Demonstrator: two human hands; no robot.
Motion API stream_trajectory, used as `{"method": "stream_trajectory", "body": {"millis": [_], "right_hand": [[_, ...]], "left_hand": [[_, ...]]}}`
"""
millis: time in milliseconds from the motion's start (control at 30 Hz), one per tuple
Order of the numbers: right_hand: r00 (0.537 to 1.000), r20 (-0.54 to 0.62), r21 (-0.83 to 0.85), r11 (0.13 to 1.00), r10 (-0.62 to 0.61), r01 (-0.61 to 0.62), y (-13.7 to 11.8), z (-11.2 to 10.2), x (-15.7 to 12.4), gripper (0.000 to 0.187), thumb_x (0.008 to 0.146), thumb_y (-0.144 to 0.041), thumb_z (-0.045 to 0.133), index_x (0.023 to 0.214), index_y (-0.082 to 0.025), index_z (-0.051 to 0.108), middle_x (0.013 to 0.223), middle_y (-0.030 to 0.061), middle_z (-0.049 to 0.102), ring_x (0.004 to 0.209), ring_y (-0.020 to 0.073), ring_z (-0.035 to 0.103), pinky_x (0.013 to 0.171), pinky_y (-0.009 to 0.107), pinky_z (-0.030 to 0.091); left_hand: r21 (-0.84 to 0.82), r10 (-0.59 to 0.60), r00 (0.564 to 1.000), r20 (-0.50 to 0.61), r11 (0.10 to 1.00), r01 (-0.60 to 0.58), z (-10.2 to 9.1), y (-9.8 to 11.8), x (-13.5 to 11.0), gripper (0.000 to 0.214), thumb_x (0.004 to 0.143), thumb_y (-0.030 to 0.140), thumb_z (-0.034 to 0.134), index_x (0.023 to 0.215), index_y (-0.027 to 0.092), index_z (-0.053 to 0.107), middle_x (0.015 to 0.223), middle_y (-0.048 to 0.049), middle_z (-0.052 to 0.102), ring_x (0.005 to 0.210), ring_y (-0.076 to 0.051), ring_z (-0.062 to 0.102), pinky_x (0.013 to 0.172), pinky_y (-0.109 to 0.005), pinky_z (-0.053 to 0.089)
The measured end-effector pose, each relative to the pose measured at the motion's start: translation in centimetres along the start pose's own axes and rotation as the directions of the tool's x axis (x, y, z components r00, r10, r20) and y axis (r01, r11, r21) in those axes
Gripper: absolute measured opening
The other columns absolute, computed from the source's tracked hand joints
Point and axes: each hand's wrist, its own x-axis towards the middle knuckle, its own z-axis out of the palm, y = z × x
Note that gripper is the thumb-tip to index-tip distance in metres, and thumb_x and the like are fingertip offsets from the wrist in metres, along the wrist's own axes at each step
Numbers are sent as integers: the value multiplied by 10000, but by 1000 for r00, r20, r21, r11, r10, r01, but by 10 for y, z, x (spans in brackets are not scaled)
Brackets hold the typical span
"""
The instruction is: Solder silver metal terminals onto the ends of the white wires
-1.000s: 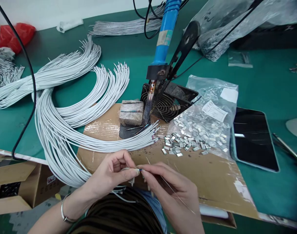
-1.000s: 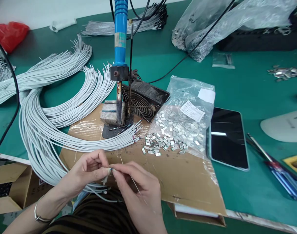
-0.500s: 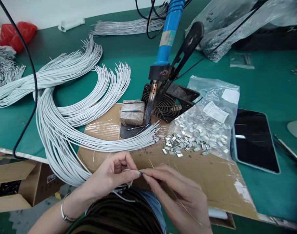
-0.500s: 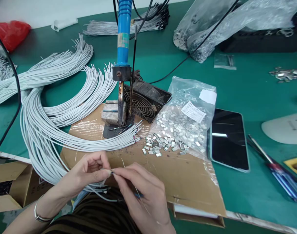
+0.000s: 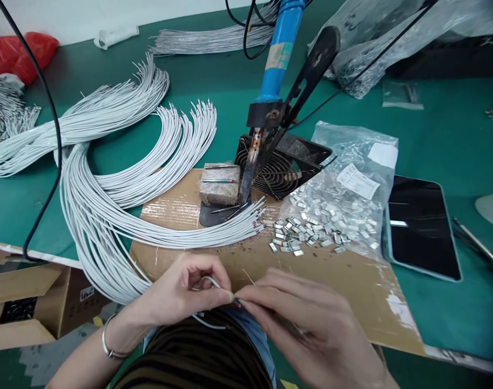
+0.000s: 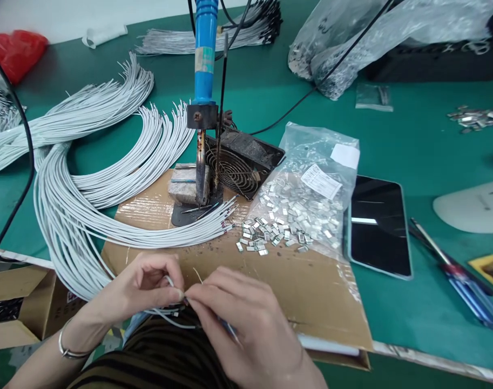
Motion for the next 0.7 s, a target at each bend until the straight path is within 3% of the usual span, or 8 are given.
{"method": "stream_trajectory", "body": {"millis": [100, 200, 333, 467, 533, 600, 700], "right_hand": [[971, 228, 111, 988, 76, -104, 10, -11, 10, 212, 1014, -153, 650, 899, -199, 822, 712, 5, 707, 616, 118, 633, 540, 225, 456], [940, 303, 223, 947, 159, -232, 25, -13, 16, 196, 982, -223, 711, 858, -214, 862, 708, 14, 734, 592, 115, 633, 532, 213, 452], [952, 188, 268, 919, 243, -288, 33, -7, 18, 231, 973, -301, 727, 816, -203, 864, 668, 30, 733, 585, 131, 631, 534, 226, 465], [956, 30, 312, 906, 292, -287, 33, -6, 12, 159, 928, -225, 755, 827, -242, 875, 687, 25, 754, 600, 138, 651, 552, 230, 489], [918, -139, 375, 878, 370, -297, 34, -6, 7, 112, 879, -220, 800, 817, -268, 880, 679, 17, 747, 559, 129, 633, 513, 221, 482], [845, -277, 437, 843, 459, -314, 34, -3, 2, 60, 841, -244, 840, 803, -271, 878, 656, 13, 727, 500, 112, 595, 458, 208, 460], [784, -271, 503, 776, 559, -380, 32, 9, -5, 63, 853, -296, 843, 840, -252, 886, 624, 15, 705, 462, 105, 572, 420, 195, 454]], "left_hand": [[218, 46, 996, 78, 974, -62, 0, 6, -1, 197, 913, 307, 788, 812, 158, 709, 773, -7, 604, 684, -136, 423, 634, -285, 323], [320, 73, 995, 71, 943, -92, 2, 7, 0, 164, 925, 260, 744, 804, 172, 678, 775, 0, 579, 690, -142, 424, 638, -287, 328], [353, 95, 993, -75, 934, -62, 9, -1, 1, 189, 978, 302, 673, 842, 188, 610, 703, 46, 474, 606, -121, 372, 568, -279, 278], [344, 128, 980, -154, 936, -69, 13, -7, 3, 223, 997, 366, 667, 870, 192, 609, 686, 55, 448, 577, -114, 340, 545, -282, 253], [326, 141, 971, -191, 943, -72, 14, -9, 4, 240, 999, 389, 670, 869, 194, 616, 686, 51, 454, 575, -114, 335, 541, -278, 254], [295, 157, 960, -232, 952, -84, 14, -8, 4, 255, 994, 402, 679, 856, 195, 623, 688, 40, 482, 575, -116, 349, 540, -271, 269], [252, 178, 939, -294, 962, -104, 14, -6, 5, 278, 974, 424, 711, 835, 195, 635, 696, 21, 534, 582, -121, 393, 544, -263, 298]]}}
